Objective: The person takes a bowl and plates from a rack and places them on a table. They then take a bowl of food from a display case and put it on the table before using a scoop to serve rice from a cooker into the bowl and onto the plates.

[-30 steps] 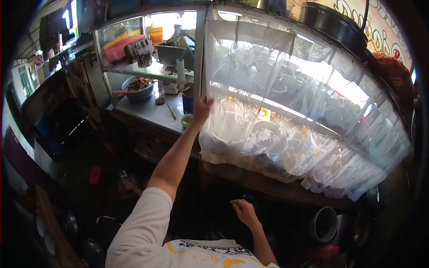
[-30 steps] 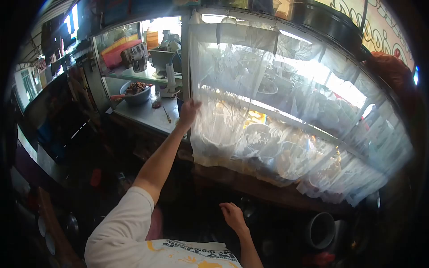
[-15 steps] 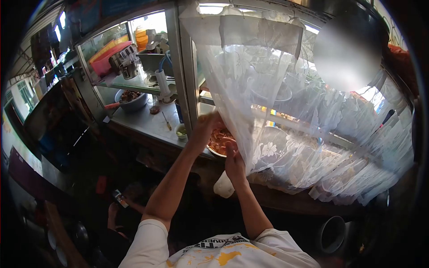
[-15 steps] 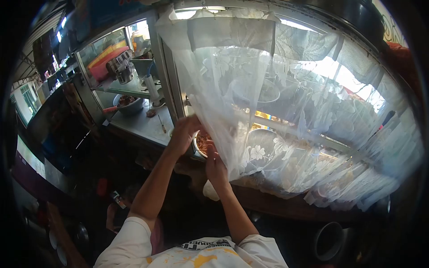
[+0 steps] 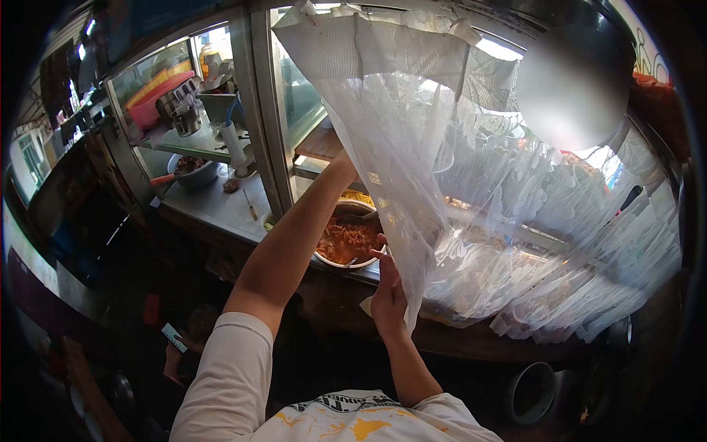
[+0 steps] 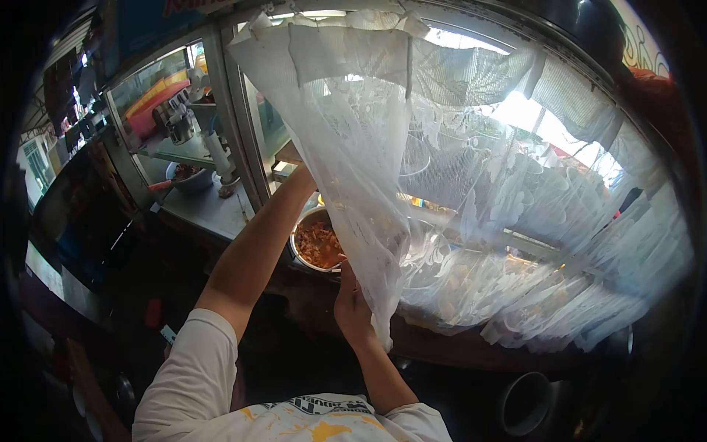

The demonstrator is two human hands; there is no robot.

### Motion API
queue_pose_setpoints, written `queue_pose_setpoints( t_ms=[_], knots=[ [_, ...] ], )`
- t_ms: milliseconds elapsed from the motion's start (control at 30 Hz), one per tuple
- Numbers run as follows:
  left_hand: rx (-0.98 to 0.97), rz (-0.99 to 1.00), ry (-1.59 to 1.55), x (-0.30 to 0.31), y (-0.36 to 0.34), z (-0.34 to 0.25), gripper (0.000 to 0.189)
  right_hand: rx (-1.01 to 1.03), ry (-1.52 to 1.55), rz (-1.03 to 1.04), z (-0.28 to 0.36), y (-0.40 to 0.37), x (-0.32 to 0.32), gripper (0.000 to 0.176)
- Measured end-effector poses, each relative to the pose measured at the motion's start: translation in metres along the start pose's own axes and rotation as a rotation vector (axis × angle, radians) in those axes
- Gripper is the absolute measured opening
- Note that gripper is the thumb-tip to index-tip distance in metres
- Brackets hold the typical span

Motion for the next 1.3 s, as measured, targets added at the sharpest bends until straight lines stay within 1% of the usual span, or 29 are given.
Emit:
queue_pose_setpoints(
  t_ms=[67, 100, 167, 200, 267, 300, 400, 433, 467, 500, 600, 700, 767, 833, 867, 900, 967, 1033, 1067, 1100, 1167, 1200, 1267, 1300],
  knots=[
    [-0.022, -0.054, 0.052, 0.009, -0.004, -0.003, 0.032, -0.031, 0.059, 0.000, 0.000, 0.000, 0.002, 0.022],
    [-0.034, -0.097, 0.130, 0.018, -0.010, -0.005, 0.032, -0.036, 0.057, 0.007, -0.001, 0.000, 0.003, 0.022],
    [-0.026, -0.203, 0.391, 0.034, -0.030, -0.018, 0.030, -0.055, 0.058, 0.026, -0.003, -0.001, 0.007, 0.022],
    [-0.022, -0.261, 0.522, 0.045, -0.044, -0.028, 0.029, -0.053, 0.050, 0.041, -0.001, -0.002, 0.006, 0.025],
    [-0.078, -0.268, 0.420, 0.057, -0.083, -0.042, 0.026, -0.052, 0.033, 0.087, 0.006, -0.003, 0.003, 0.032],
    [-0.111, -0.277, 0.369, 0.065, -0.104, -0.048, 0.025, 0.015, 0.112, 0.100, 0.010, -0.002, 0.002, 0.037],
    [-0.124, -0.449, 0.332, 0.107, -0.170, -0.053, 0.027, 0.160, 0.420, 0.161, 0.009, 0.000, -0.008, 0.047],
    [-0.114, -0.468, 0.329, 0.116, -0.196, -0.055, 0.024, 0.019, 0.529, 0.122, -0.001, 0.002, -0.012, 0.048],
    [-0.133, -0.544, 0.310, 0.127, -0.227, -0.051, 0.024, -0.131, 0.632, 0.087, -0.010, 0.002, -0.018, 0.048],
    [-0.157, -0.677, 0.294, 0.147, -0.279, -0.049, 0.024, -0.326, 0.740, 0.094, -0.023, -0.006, -0.042, 0.048],
    [-0.154, -0.803, 0.316, 0.169, -0.364, -0.036, 0.025, -0.585, 0.753, 0.214, -0.060, -0.008, -0.091, 0.051],
    [-0.207, -1.010, 0.268, 0.157, -0.444, -0.035, 0.021, -0.738, 1.131, 0.558, -0.110, -0.008, -0.147, 0.052],
    [-0.175, -1.097, 0.345, 0.147, -0.501, -0.026, 0.025, -0.860, 1.190, 0.636, -0.135, -0.011, -0.176, 0.058],
    [-0.133, -1.194, 0.423, 0.124, -0.555, -0.025, 0.028, -0.997, 1.152, 0.596, -0.145, -0.027, -0.192, 0.063],
    [-0.068, -1.194, 0.430, 0.114, -0.584, -0.019, 0.032, -0.991, 1.133, 0.629, -0.140, -0.039, -0.198, 0.062],
    [-0.070, -1.221, 0.357, 0.101, -0.610, -0.014, 0.025, -0.982, 1.114, 0.660, -0.134, -0.053, -0.200, 0.062],
    [0.044, -1.245, 0.336, 0.080, -0.668, 0.005, 0.024, -0.956, 0.987, 0.701, -0.132, -0.085, -0.200, 0.061],
    [0.084, -1.240, 0.295, 0.056, -0.726, 0.022, 0.025, -0.941, 0.945, 0.792, -0.134, -0.123, -0.195, 0.057],
    [0.103, -1.234, 0.276, 0.045, -0.748, 0.033, 0.026, -0.945, 0.860, 0.718, -0.140, -0.141, -0.187, 0.054],
    [0.103, -1.264, 0.251, 0.033, -0.780, 0.038, 0.026, -0.942, 0.771, 0.639, -0.132, -0.164, -0.178, 0.051],
    [0.105, -1.320, 0.202, 0.010, -0.842, 0.043, 0.026, -0.933, 0.679, 0.562, -0.107, -0.210, -0.166, 0.050],
    [0.140, -1.376, 0.215, -0.002, -0.875, 0.040, 0.027, -0.902, 0.663, 0.554, -0.089, -0.234, -0.162, 0.048],
    [0.130, -1.487, 0.248, -0.020, -0.947, 0.048, 0.026, -0.830, 0.633, 0.540, -0.050, -0.286, -0.161, 0.045],
    [0.121, -1.540, 0.269, -0.026, -0.974, 0.056, 0.026, -0.829, 0.628, 0.558, -0.040, -0.311, -0.168, 0.044]
  ],
)
Point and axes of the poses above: each hand's wrist, its own y-axis towards the middle knuckle, its own x-axis out of the back of the hand, z = x × y, the point moved 8 cm from there along y, towards the middle knuckle, and after that the axes turned 3 degrees about y, right-handed, at the moved point
